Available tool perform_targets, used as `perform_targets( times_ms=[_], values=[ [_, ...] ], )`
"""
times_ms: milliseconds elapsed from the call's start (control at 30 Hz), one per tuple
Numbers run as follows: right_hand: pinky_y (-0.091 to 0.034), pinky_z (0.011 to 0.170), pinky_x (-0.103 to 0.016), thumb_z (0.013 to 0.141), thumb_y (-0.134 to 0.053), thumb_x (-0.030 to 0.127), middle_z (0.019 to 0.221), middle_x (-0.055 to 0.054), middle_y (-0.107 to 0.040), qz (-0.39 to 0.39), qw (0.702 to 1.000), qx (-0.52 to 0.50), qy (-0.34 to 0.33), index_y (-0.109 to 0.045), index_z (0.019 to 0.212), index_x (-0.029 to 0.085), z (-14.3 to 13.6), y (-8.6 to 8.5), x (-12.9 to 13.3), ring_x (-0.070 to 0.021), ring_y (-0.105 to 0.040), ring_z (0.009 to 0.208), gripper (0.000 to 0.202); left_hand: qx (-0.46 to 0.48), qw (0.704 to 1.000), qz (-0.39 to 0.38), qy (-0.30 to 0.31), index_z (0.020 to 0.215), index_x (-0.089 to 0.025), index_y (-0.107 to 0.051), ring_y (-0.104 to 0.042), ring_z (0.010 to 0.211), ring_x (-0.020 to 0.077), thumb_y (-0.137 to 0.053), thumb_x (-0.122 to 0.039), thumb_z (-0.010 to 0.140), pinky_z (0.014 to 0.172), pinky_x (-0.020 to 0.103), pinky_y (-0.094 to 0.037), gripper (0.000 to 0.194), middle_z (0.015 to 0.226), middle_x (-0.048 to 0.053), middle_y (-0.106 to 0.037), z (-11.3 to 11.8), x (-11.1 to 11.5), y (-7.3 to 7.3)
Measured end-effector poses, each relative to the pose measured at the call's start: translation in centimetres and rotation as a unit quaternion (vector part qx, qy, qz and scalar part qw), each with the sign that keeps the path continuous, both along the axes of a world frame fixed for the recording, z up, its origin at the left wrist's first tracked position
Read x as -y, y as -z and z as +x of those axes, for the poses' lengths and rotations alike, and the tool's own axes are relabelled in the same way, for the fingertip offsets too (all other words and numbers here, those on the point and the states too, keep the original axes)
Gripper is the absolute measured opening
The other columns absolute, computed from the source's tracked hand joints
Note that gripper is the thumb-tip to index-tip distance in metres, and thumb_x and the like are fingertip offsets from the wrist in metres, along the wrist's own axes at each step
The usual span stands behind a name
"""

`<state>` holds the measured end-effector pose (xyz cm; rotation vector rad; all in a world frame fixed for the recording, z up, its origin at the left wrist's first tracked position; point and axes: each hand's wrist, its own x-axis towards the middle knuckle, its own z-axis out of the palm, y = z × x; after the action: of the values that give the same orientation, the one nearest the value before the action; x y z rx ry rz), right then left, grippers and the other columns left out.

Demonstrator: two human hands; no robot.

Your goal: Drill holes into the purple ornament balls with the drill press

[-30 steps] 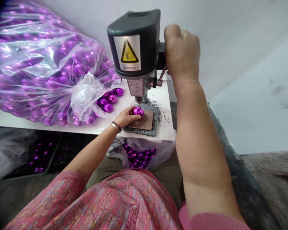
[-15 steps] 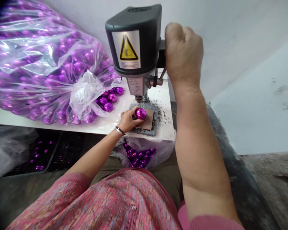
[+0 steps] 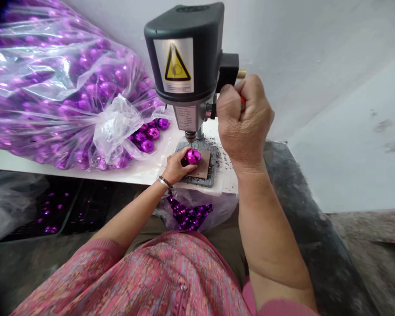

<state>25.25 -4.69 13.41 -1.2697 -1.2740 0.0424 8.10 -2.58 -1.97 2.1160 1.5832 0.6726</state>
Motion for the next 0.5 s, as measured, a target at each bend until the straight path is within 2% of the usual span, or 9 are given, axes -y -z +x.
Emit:
perform_targets(
  times_ms=[233,367,500],
  values=[
    [-0.030,0.068,-0.017,0.096,-0.043,0.032,0.064,0.008,-0.041,0.026,1.000,0.009,-0.012,-0.036,0.075,0.015,0.22,0.38,-0.33,0.0040,-0.035,0.059,0.028,-0.006,0.999,0.034,-0.001,0.140,-0.025,-0.062,-0.063,0.125,0.0291,-0.079,-0.038,0.086,0.106,0.041,-0.043,0.058,0.137,0.007,-0.070,-0.10,0.31,0.73],
    [-0.029,0.066,-0.017,0.096,-0.043,0.032,0.065,0.008,-0.042,0.026,1.000,0.004,-0.016,-0.036,0.076,0.015,0.13,0.45,-0.18,0.0033,-0.037,0.059,0.027,-0.007,0.999,0.033,-0.011,0.139,-0.026,-0.063,-0.064,0.122,0.0290,-0.075,-0.040,0.089,0.106,0.042,-0.043,0.053,0.129,0.007,-0.073,0.01,0.40,0.75],
    [-0.032,0.066,-0.018,0.093,-0.045,0.033,0.065,0.007,-0.044,0.037,0.999,0.009,-0.007,-0.037,0.075,0.015,-0.04,1.01,0.37,0.0026,-0.038,0.060,0.026,-0.006,1.000,0.015,-0.012,0.140,-0.025,-0.063,-0.064,0.122,0.0297,-0.077,-0.040,0.087,0.107,0.042,-0.043,0.057,0.127,0.007,-0.074,0.13,0.34,0.48]
  ],
)
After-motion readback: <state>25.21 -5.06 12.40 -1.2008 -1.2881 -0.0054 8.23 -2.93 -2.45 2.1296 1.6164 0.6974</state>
